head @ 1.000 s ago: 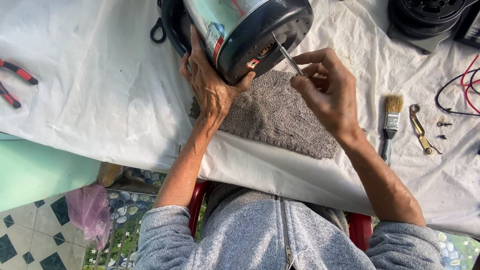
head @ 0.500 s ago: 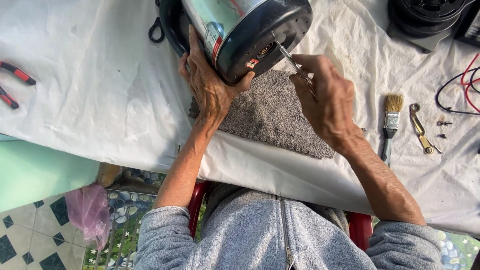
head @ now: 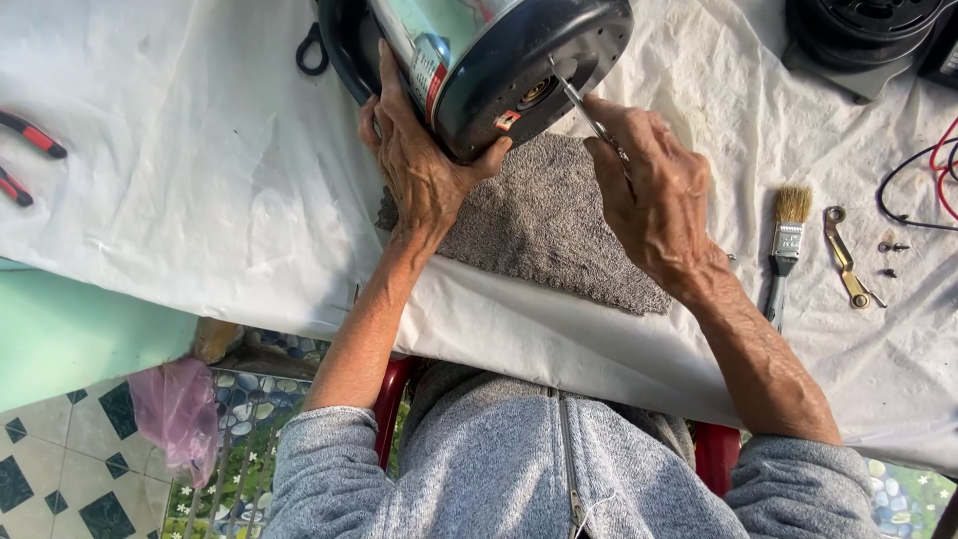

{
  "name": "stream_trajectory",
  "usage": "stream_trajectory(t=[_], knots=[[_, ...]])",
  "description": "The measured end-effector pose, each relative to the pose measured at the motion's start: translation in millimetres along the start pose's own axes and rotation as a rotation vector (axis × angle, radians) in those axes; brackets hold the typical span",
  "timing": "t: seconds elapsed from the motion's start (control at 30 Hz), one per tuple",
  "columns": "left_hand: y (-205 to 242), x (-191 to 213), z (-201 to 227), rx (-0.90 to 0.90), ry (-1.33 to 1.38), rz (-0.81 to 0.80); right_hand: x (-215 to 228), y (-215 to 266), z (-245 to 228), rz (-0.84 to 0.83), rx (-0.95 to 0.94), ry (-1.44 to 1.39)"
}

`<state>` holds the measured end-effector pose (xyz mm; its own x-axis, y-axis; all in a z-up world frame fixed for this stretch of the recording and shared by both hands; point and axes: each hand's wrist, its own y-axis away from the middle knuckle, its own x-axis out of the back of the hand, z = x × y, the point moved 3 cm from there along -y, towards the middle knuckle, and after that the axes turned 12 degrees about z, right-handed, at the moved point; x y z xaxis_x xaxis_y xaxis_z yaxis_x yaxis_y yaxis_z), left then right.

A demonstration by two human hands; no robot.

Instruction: The person assembles an electric kettle by attaching the base to the main body and securing it with screws. They use a screwdriver to tighten the screws and ensure the parts are properly aligned.

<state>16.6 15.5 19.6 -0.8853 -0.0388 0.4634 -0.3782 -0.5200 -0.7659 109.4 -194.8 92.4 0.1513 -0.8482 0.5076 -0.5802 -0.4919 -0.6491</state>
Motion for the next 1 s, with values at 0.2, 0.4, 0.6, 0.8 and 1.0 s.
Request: stream_trajectory(t=[0.2, 0.4, 0.6, 0.8, 1.0], knots=[[1.8, -1.5, -2.2, 0.0, -0.022, -0.01, 9.3, -7.7, -4.7, -0.105, -0.61, -0.661], [-0.2, 0.0, 2.1, 0.017, -0.031, -0.005, 2.6, -4.7, -4.0, -0.029, -0.286, -0.369], [0.5, -2.7, 2.8, -0.021, -0.029, 0.063, 21.8, 1.9, 3.5, -0.133, -0.43, -0.419], [4.7, -1.3, 3.9, -0.056, -0.044, 0.024, 103.1, 16.7, 88.2, -0.055, -0.118, 0.323], [6.0, -6.3, 0.0, -0.108, -0.037, 0.032, 158.2, 41.7, 160.0, -0.078, -0.273, 0.45]])
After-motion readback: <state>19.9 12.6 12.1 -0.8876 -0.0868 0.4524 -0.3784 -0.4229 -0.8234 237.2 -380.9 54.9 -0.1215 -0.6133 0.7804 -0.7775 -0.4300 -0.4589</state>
